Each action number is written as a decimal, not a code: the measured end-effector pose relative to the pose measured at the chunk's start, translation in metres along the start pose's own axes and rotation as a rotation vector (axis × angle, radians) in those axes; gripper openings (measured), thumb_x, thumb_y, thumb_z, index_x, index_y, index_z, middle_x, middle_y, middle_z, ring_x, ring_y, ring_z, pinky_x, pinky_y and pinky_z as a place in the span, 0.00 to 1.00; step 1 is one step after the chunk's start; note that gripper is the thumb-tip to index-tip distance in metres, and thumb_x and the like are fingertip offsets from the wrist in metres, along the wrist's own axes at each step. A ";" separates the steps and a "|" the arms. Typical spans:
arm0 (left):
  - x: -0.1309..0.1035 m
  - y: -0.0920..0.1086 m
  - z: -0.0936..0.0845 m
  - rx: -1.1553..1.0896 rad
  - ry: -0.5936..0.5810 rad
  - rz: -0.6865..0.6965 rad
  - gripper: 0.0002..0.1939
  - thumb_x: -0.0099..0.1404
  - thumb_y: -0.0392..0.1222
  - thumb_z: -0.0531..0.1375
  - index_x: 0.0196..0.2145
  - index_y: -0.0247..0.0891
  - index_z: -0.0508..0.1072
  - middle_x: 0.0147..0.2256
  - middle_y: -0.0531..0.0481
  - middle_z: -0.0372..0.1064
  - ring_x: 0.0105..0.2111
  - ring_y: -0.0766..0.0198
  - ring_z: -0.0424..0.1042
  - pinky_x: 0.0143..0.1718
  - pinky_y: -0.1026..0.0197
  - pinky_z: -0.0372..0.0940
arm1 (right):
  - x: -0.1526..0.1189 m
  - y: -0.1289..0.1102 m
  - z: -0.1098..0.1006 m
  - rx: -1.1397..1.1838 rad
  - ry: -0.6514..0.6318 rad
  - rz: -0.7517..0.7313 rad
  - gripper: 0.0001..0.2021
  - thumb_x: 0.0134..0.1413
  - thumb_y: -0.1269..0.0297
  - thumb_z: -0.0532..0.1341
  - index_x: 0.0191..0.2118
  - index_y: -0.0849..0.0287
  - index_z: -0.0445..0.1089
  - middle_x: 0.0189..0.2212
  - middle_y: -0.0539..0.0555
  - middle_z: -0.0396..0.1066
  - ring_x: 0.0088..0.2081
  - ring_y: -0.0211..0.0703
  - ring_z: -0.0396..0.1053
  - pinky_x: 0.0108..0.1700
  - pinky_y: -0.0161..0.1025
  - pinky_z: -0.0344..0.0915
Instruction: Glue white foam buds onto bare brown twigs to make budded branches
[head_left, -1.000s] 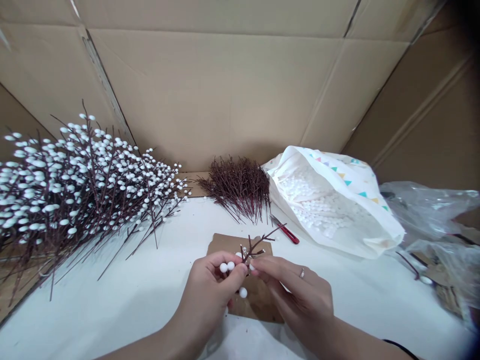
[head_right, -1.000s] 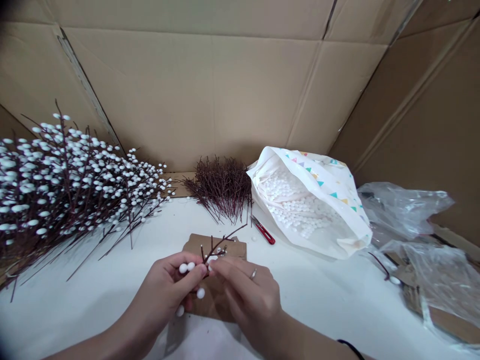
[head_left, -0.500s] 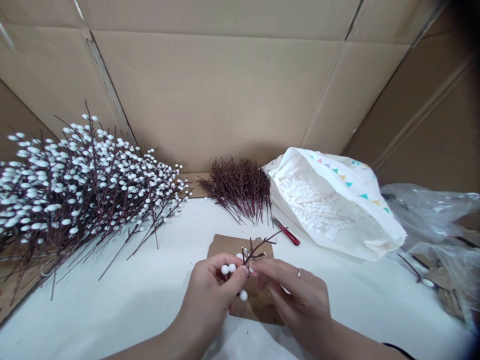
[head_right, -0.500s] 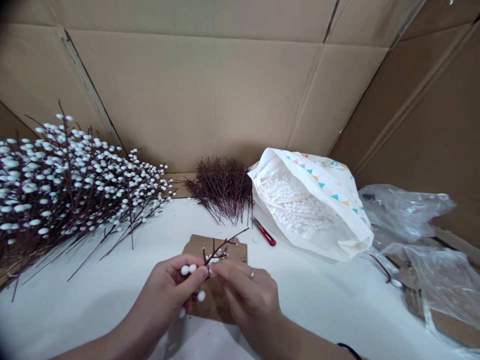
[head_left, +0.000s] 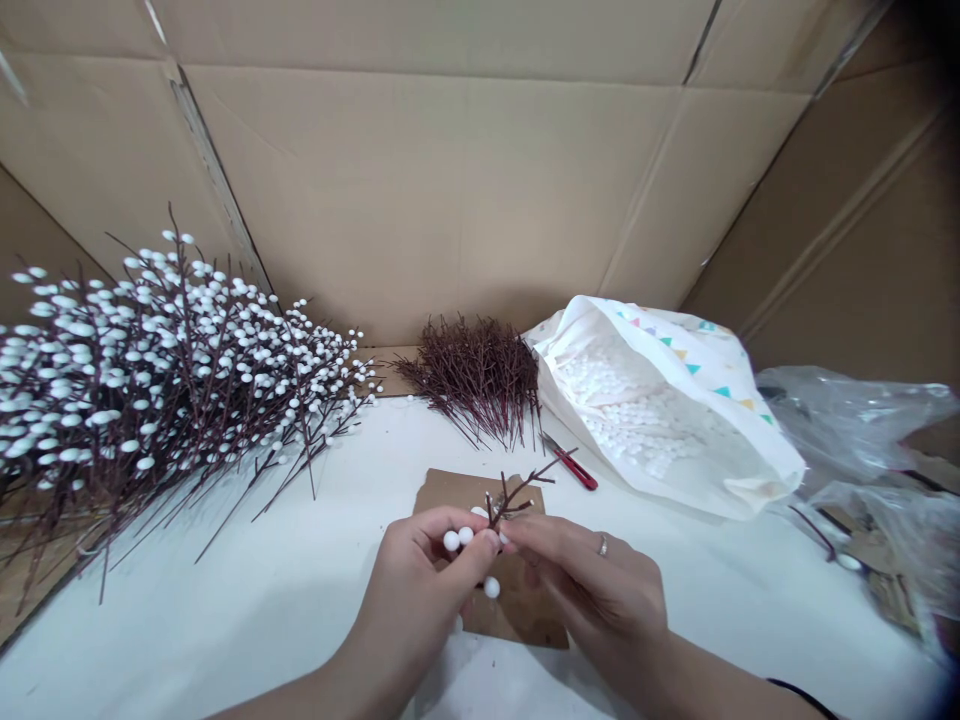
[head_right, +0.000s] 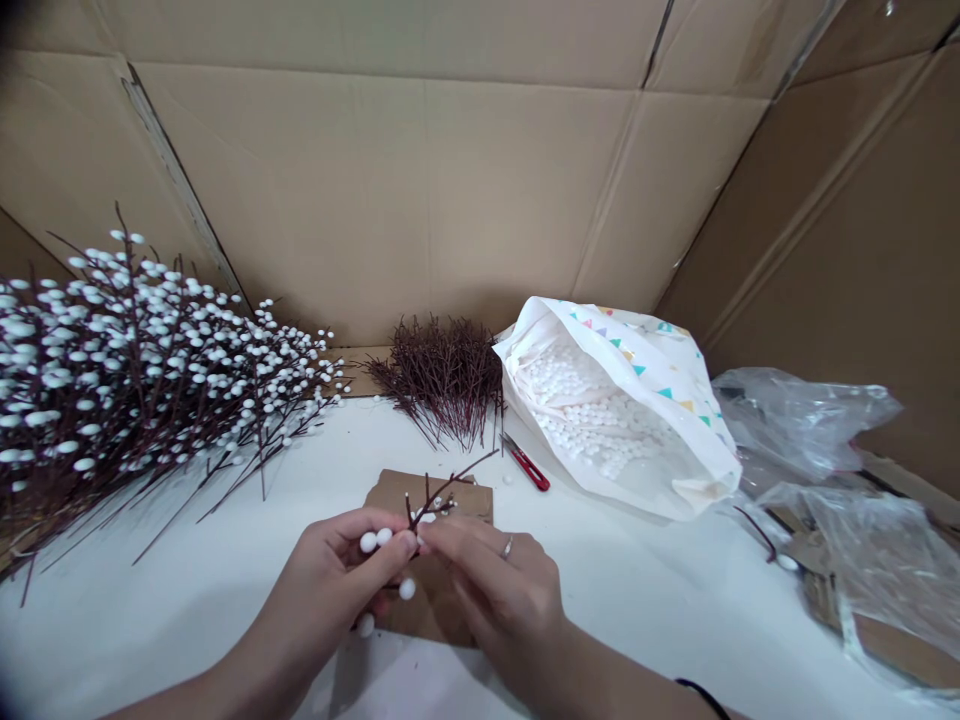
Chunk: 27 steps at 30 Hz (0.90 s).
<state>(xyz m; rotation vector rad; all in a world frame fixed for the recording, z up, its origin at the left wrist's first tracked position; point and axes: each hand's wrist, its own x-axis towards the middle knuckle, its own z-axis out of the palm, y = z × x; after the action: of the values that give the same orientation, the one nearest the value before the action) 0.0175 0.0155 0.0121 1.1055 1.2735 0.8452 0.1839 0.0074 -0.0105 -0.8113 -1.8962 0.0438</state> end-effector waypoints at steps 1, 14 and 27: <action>-0.001 0.002 0.000 -0.001 0.010 -0.002 0.08 0.56 0.44 0.64 0.29 0.36 0.76 0.19 0.54 0.68 0.17 0.72 0.61 0.16 0.71 0.54 | 0.001 -0.001 -0.002 -0.034 -0.003 -0.021 0.13 0.58 0.79 0.54 0.44 0.60 0.71 0.33 0.54 0.79 0.34 0.35 0.77 0.35 0.27 0.74; 0.000 0.003 -0.005 -0.123 0.035 -0.001 0.09 0.58 0.46 0.63 0.32 0.40 0.70 0.25 0.57 0.65 0.22 0.71 0.67 0.16 0.72 0.56 | 0.018 0.092 -0.074 -0.753 -0.165 -0.010 0.08 0.60 0.64 0.57 0.37 0.58 0.72 0.36 0.56 0.77 0.39 0.45 0.74 0.38 0.40 0.69; 0.009 0.004 -0.009 -0.113 0.024 0.044 0.14 0.57 0.51 0.64 0.29 0.37 0.70 0.19 0.59 0.58 0.18 0.74 0.57 0.16 0.74 0.55 | -0.003 0.162 -0.095 -0.970 -0.662 0.201 0.09 0.54 0.72 0.55 0.28 0.58 0.71 0.27 0.53 0.76 0.35 0.47 0.72 0.46 0.47 0.54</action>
<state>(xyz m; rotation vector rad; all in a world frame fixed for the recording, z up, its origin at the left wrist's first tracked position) 0.0106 0.0261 0.0136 1.0392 1.2093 0.9544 0.3461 0.1009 -0.0292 -1.8050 -2.4437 -0.5926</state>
